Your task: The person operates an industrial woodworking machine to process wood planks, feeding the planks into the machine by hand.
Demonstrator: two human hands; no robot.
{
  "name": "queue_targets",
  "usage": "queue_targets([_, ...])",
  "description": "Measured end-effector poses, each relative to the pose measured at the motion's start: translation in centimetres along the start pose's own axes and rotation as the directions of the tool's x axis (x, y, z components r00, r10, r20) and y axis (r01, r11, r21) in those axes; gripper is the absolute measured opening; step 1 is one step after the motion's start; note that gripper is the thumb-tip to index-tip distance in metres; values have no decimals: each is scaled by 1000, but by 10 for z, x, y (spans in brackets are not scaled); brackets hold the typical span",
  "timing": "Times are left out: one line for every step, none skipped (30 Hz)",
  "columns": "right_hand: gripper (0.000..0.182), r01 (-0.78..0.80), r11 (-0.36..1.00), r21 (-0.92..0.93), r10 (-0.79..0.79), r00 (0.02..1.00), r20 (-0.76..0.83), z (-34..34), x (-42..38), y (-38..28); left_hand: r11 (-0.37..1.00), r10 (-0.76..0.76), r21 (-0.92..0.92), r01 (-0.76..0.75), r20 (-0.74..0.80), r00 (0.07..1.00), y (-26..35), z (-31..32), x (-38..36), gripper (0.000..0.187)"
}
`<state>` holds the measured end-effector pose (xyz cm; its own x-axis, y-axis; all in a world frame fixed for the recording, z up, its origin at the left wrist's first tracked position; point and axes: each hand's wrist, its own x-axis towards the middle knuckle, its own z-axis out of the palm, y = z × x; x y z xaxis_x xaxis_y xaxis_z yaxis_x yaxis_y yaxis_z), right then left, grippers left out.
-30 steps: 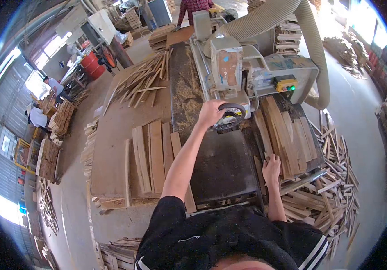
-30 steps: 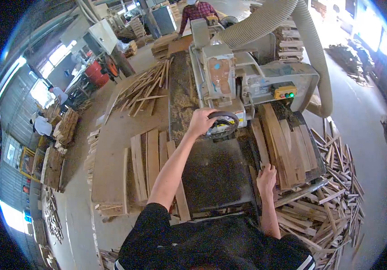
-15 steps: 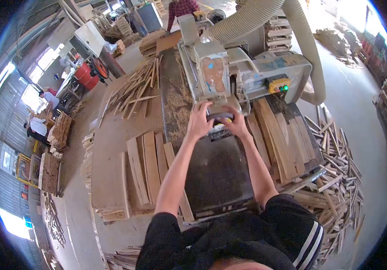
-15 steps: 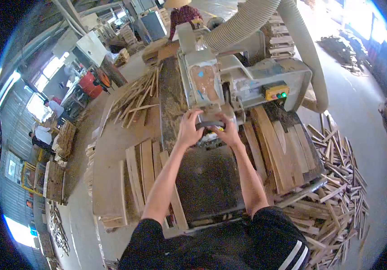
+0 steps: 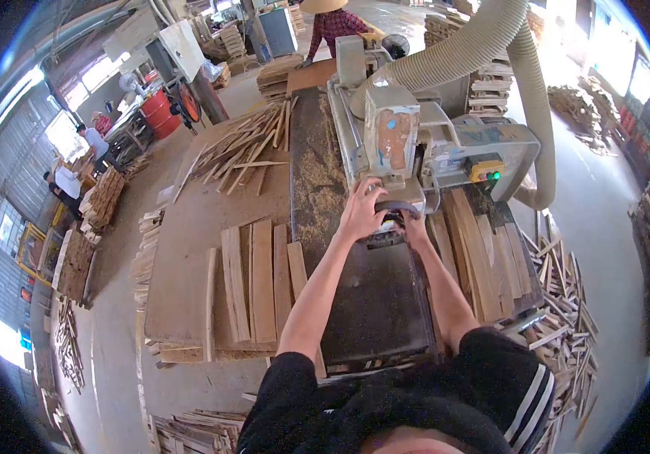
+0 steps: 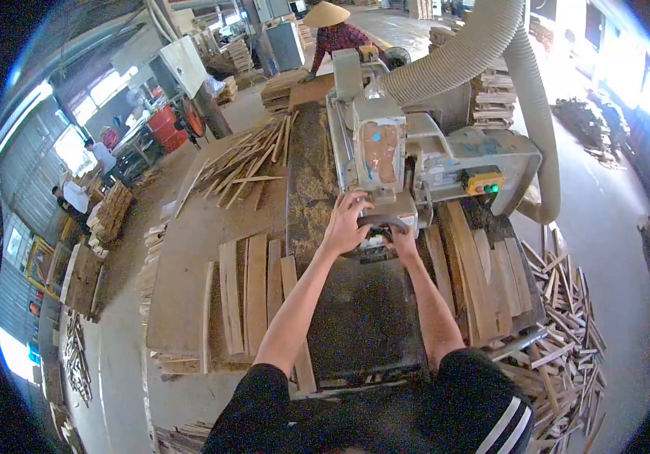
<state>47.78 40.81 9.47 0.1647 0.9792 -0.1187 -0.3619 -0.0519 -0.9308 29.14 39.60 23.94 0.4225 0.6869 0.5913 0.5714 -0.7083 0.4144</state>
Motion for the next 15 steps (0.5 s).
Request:
queue_targets([16,59,997,45,-61,998,29,1,1,2,1000,5,-10,-5,-19,1000,2,-5,0,44])
queue_targets([14,118,989,89,-124,990,62,3,5,1,1000,7,-9,-7,-16,1000,6,-8,1,44])
queue_targets([16,112,993,21,-113,993,37,6,1,-6,999,27,30,-25,-74,997,13,-12,1,44])
queue_targets([19,189,979,-77,-185,981,57,7,-2,-21,997,49,71,-40,-128,991,16,-15,-2,45])
queue_targets([23,402,871,-281,-361,913,187,12,-6,-47,995,73,78,-61,-161,984,-3,-9,-15,51])
queue_targets([28,690,507,-517,-551,721,421,19,-13,-83,996,-65,42,79,-273,960,-38,12,-46,53])
queue_targets([33,829,55,-557,-580,480,658,33,-16,-110,979,-196,-17,205,-367,909,-62,41,-81,55])
queue_targets([41,739,18,-673,-319,642,697,69,-36,-140,922,-329,21,386,-482,812,-63,69,-104,59])
queue_targets([37,683,-185,-707,-141,694,706,93,-39,-136,836,-420,38,548,-597,683,-56,91,-116,64])
queue_targets([40,651,-281,-705,-122,704,699,117,-57,-140,853,-405,37,520,-582,705,-46,104,-118,64])
queue_targets([30,604,-426,-673,-77,717,693,134,-50,-124,785,-488,36,618,-579,653,-37,115,-123,71])
queue_targets([28,608,-419,-675,-69,719,691,141,-43,-110,704,-564,38,710,-578,590,-34,119,-124,78])
queue_targets([26,613,-417,-671,-53,721,691,142,-43,-110,715,-562,35,698,-566,604,-28,117,-120,78])
queue_targets([26,599,-424,-680,-52,733,678,138,-38,-113,734,-576,-25,679,-553,602,-21,115,-119,83])
queue_targets([29,643,-450,-620,95,725,683,136,-39,-131,745,-593,-90,660,-542,595,-11,111,-115,89])
